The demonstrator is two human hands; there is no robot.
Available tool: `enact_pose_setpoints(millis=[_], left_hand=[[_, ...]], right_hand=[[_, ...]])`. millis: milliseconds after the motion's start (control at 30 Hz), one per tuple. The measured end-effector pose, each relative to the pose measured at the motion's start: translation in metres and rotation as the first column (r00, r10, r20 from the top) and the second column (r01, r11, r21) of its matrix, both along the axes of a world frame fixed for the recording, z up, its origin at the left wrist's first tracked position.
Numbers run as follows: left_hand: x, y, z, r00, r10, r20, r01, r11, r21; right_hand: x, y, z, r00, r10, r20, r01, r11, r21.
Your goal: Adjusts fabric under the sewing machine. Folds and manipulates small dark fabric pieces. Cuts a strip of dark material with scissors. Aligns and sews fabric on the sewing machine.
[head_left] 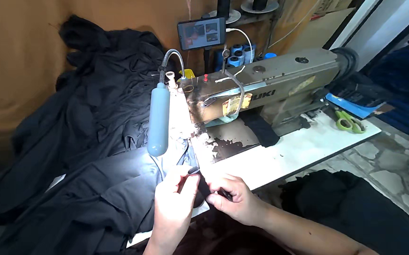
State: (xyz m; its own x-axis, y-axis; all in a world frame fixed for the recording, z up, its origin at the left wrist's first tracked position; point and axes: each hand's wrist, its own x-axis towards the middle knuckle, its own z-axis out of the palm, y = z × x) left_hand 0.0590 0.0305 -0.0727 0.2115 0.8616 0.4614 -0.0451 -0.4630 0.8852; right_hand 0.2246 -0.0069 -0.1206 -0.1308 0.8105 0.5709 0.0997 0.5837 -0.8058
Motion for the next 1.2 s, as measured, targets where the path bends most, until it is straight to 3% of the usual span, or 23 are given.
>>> enact_pose_setpoints(millis=[167,467,700,933,1200], left_hand=[[0.006,-0.002,0.000,0.996,0.008,0.085,0.003,0.992,-0.127],[0.010,-0.005,-0.005,0.993,-0.007,0.121,0.027,0.986,-0.163],[0.011,0.010,-0.015,0.974,-0.004,0.228,0.101,0.904,-0.416],[0.010,0.018,-0.023,0.966,0.026,0.256,0.110,0.858,-0.501],[0.008,0.024,-0.031,0.970,0.028,0.242,0.103,0.851,-0.515]], right_hand=[[0.007,-0.003,0.002,0.998,-0.062,0.024,0.061,0.998,0.025],[0.018,-0.005,0.001,0.995,-0.091,0.027,0.092,0.995,-0.025],[0.016,-0.001,0.004,0.978,-0.197,0.068,0.206,0.964,-0.171],[0.011,0.005,-0.005,0.966,-0.239,0.096,0.255,0.941,-0.225],[0.011,0.002,-0.003,0.969,-0.218,0.113,0.246,0.879,-0.409]])
